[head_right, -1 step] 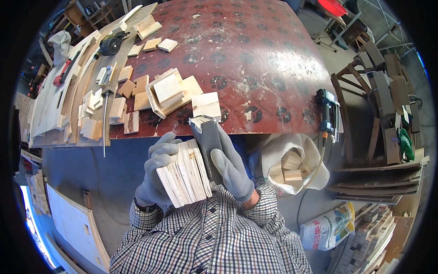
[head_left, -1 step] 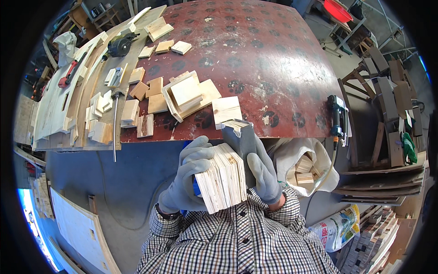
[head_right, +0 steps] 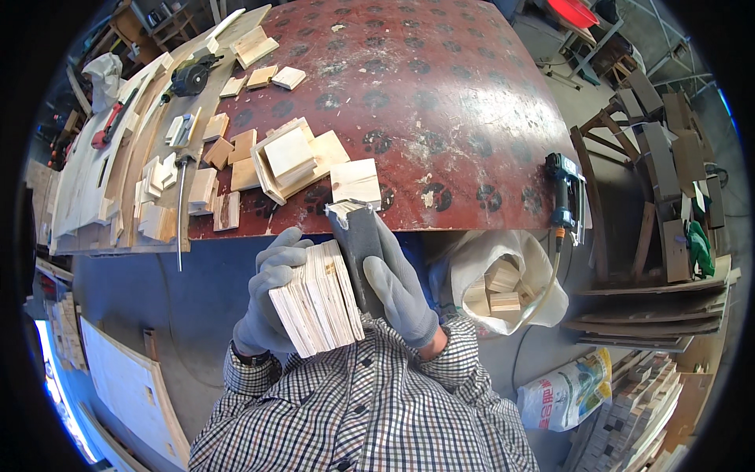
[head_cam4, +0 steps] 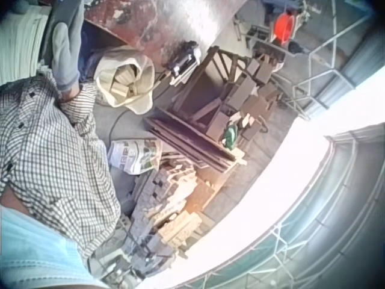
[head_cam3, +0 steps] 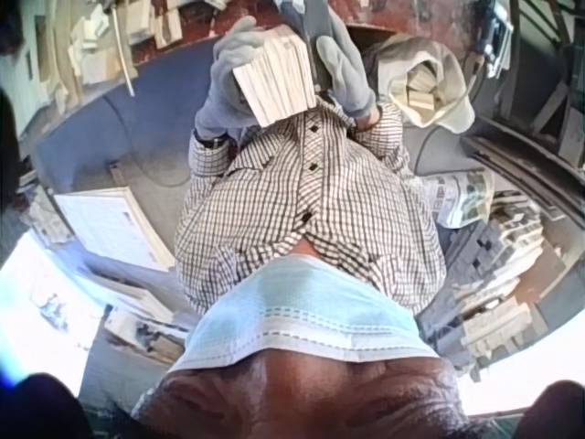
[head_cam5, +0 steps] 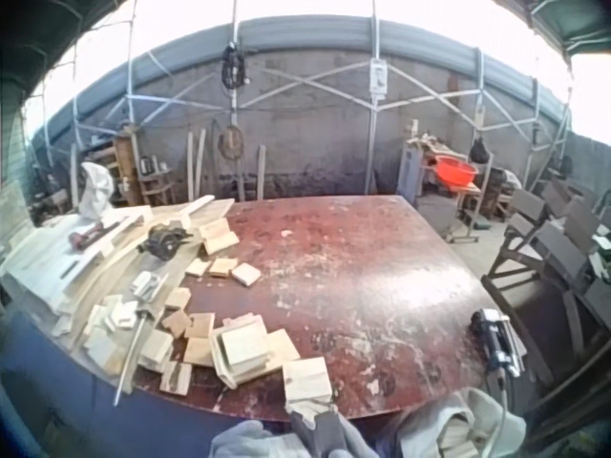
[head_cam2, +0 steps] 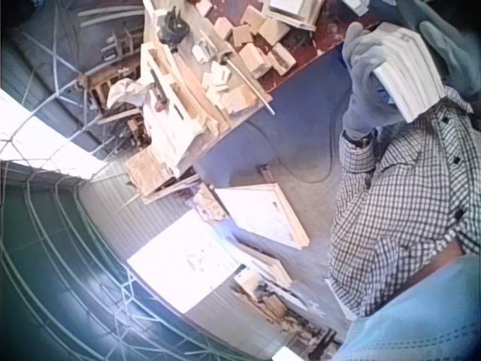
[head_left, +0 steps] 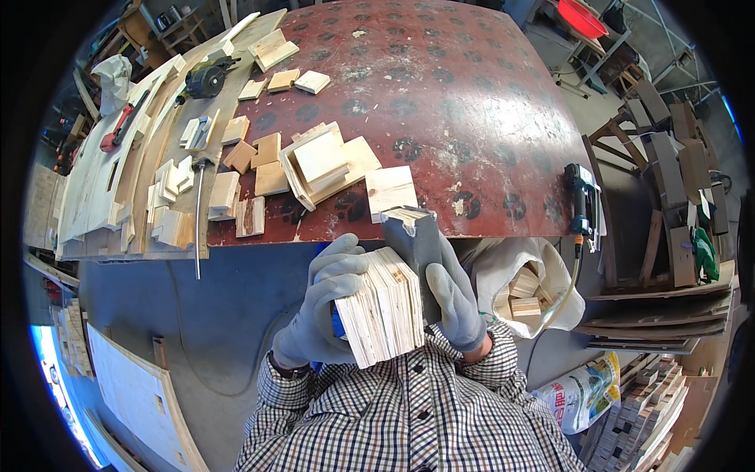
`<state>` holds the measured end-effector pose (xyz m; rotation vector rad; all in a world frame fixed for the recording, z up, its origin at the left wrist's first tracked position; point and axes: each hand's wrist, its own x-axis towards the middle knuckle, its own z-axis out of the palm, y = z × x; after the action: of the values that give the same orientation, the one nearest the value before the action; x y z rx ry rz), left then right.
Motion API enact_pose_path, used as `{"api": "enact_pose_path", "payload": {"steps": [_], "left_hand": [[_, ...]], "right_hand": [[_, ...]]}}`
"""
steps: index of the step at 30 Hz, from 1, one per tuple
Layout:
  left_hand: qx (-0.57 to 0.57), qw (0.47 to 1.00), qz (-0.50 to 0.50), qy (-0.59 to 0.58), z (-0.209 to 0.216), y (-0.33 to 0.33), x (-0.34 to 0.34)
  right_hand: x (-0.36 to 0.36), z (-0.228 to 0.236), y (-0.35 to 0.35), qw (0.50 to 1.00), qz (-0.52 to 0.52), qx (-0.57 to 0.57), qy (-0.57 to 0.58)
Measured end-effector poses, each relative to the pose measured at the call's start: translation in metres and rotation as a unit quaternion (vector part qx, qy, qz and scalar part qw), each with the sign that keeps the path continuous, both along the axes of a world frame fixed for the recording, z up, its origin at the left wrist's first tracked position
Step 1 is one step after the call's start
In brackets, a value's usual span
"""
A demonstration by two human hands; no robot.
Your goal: The person sorts small wooden blocks on a workbench, picking them up, inspecting them, and placing them into stacks. The person also handles a small wooden box, placing blocks inside it and arranging them.
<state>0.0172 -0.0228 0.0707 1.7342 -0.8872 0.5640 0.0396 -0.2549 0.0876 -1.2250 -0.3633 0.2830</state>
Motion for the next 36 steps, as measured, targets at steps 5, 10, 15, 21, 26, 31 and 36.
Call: {"api": "enact_pose_path", "payload": {"steps": [5, 10, 15, 21, 26, 31, 36], "left_hand": [[0.009, 0.999, 0.034, 0.024, -0.01, 0.003, -0.006], [-0.045, 0.996, -0.04, 0.072, -0.017, 0.011, -0.005], [-0.044, 0.987, -0.043, 0.149, -0.024, 0.024, -0.011], [-0.104, 0.97, -0.06, 0.212, -0.027, 0.014, -0.017], [-0.087, 0.98, -0.033, 0.178, -0.023, 0.013, -0.014], [-0.101, 0.973, -0.018, 0.207, -0.023, 0.015, -0.018], [-0.097, 0.971, -0.01, 0.218, -0.025, 0.015, -0.019]], "right_hand": [[0.001, -0.004, 0.002, 1.0, 0.007, -0.005, 0.023], [-0.001, -0.008, 0.007, 1.0, 0.01, 0.008, 0.028], [-0.003, -0.022, 0.011, 0.998, 0.01, 0.053, 0.025], [-0.001, -0.029, 0.01, 0.998, -0.009, 0.046, 0.031], [-0.003, -0.025, 0.008, 1.0, -0.015, 0.016, 0.011], [-0.003, -0.02, 0.01, 1.0, -0.015, 0.016, 0.02], [-0.004, -0.023, 0.009, 0.999, -0.016, 0.018, 0.028]]}}
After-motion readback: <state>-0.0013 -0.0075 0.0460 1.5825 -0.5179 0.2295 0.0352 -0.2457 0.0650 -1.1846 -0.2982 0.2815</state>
